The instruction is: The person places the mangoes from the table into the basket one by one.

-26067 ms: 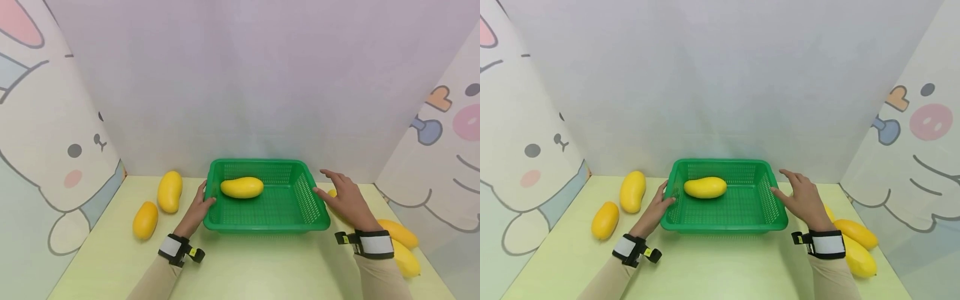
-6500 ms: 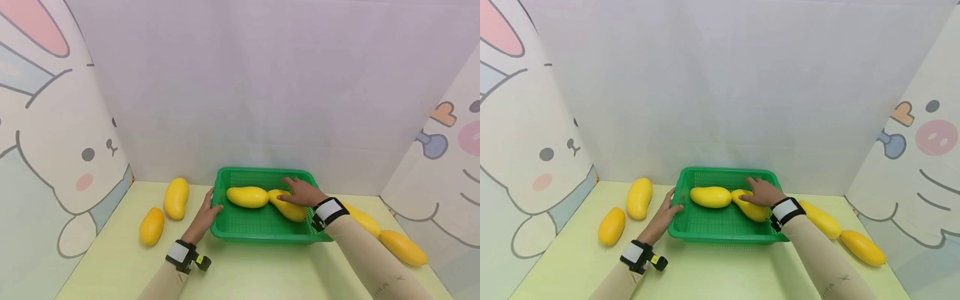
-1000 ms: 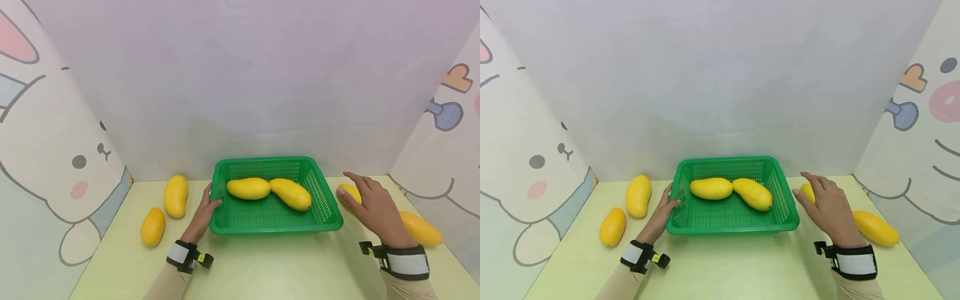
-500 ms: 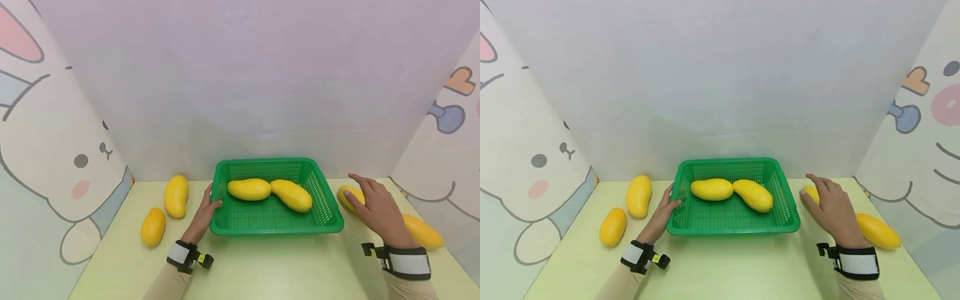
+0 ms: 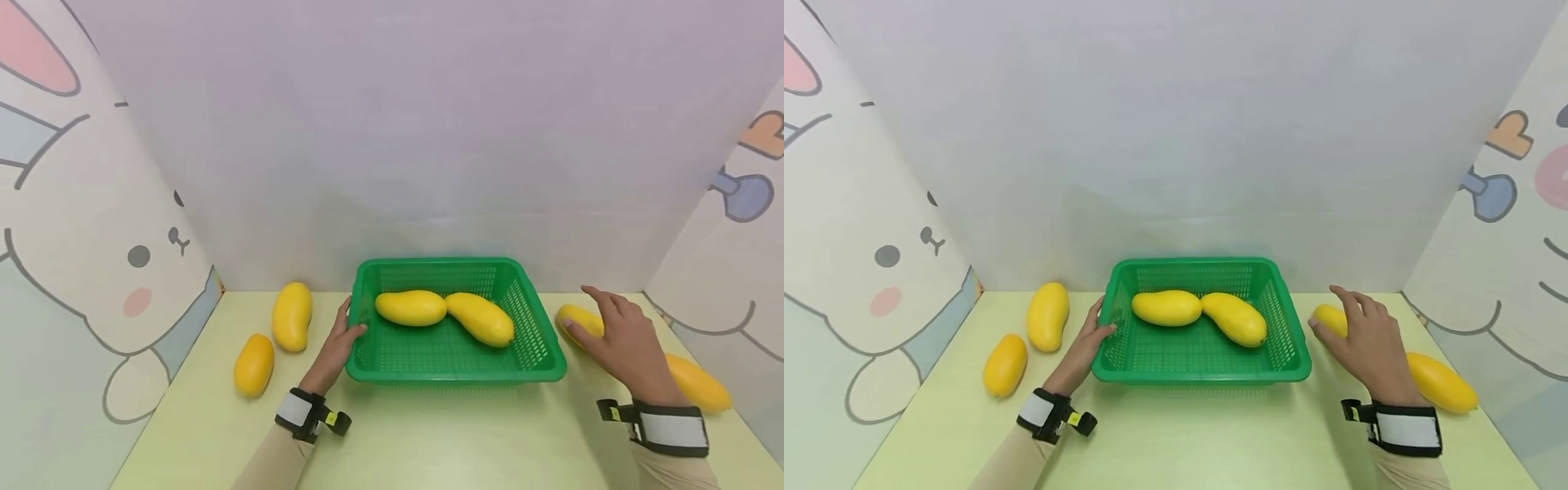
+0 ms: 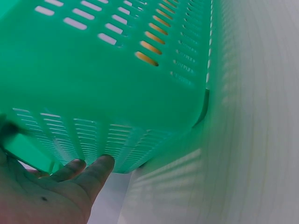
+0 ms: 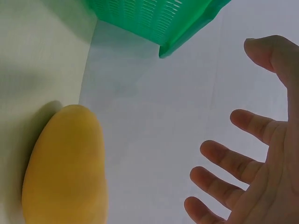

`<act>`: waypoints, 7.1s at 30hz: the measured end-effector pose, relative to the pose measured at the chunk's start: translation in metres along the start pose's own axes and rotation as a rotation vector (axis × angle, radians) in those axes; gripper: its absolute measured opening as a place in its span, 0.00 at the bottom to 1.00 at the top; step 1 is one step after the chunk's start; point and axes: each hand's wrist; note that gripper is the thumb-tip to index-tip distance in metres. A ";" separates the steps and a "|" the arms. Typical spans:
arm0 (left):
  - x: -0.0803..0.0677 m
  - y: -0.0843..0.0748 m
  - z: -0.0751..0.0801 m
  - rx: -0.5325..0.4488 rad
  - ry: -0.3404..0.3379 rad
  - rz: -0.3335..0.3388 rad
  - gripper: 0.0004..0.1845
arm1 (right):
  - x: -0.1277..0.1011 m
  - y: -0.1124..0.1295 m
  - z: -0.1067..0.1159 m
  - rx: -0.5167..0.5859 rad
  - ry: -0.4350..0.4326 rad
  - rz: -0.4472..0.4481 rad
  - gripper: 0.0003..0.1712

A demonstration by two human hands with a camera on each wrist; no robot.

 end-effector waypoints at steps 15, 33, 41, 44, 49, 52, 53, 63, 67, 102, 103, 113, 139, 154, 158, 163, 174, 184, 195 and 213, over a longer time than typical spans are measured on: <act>0.002 -0.001 0.000 0.017 -0.008 0.006 0.38 | 0.007 -0.015 -0.010 -0.053 0.031 -0.038 0.44; 0.000 0.001 -0.001 0.015 -0.009 0.001 0.37 | 0.009 -0.037 -0.026 -0.113 0.121 -0.025 0.41; -0.001 0.001 -0.001 0.012 -0.018 0.009 0.38 | 0.010 -0.046 -0.037 -0.124 0.152 -0.036 0.41; -0.001 0.001 -0.001 0.006 -0.023 0.015 0.38 | 0.011 -0.048 -0.039 -0.124 0.168 -0.033 0.41; -0.001 0.002 0.000 0.007 -0.021 0.014 0.38 | 0.010 -0.050 -0.041 -0.123 0.191 -0.036 0.41; 0.000 0.002 0.000 0.009 -0.018 0.015 0.38 | 0.009 -0.051 -0.042 -0.123 0.204 -0.050 0.43; 0.000 0.002 0.000 0.010 -0.017 0.014 0.38 | 0.009 -0.051 -0.043 -0.122 0.209 -0.057 0.44; 0.001 0.003 0.000 0.005 -0.017 0.013 0.38 | 0.005 -0.057 -0.050 -0.132 0.244 -0.081 0.51; 0.000 0.004 0.000 0.010 -0.017 0.014 0.39 | 0.005 -0.058 -0.051 -0.138 0.253 -0.087 0.51; 0.003 0.001 0.000 0.038 -0.037 0.007 0.39 | 0.004 -0.066 -0.056 -0.213 0.292 -0.141 0.42; 0.003 0.001 0.000 0.037 -0.036 0.008 0.39 | 0.003 -0.066 -0.056 -0.212 0.293 -0.141 0.42; 0.001 0.002 -0.001 0.032 -0.034 0.010 0.39 | -0.002 -0.072 -0.057 -0.191 0.259 -0.147 0.43; 0.001 0.002 -0.001 0.032 -0.033 0.015 0.39 | -0.001 -0.073 -0.052 -0.169 0.281 -0.179 0.45; 0.002 0.003 -0.002 0.044 -0.039 -0.006 0.39 | -0.002 -0.072 -0.047 -0.164 0.272 -0.162 0.44; 0.003 0.003 -0.001 0.044 -0.042 -0.006 0.38 | 0.000 -0.069 -0.043 -0.158 0.250 -0.145 0.44; 0.002 0.003 -0.002 0.046 -0.039 -0.001 0.39 | 0.006 -0.062 -0.035 -0.155 0.204 -0.123 0.43; 0.002 0.002 -0.002 0.047 -0.046 0.005 0.39 | 0.022 -0.039 -0.016 -0.138 0.092 -0.065 0.43; 0.001 0.000 -0.002 0.058 -0.042 0.003 0.39 | 0.031 -0.025 -0.004 -0.123 0.053 -0.047 0.43; 0.004 0.003 0.000 0.034 -0.032 0.003 0.39 | 0.040 -0.004 0.008 -0.106 0.013 -0.003 0.43; 0.002 0.000 -0.002 0.046 -0.033 0.008 0.39 | 0.052 0.037 0.021 -0.077 -0.021 0.069 0.43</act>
Point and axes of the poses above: each hand's wrist, its own x-axis towards the middle knuckle, its own z-axis out of the back of the hand, y = z × x, and after that the axes turned 1 degree about -z, right-handed
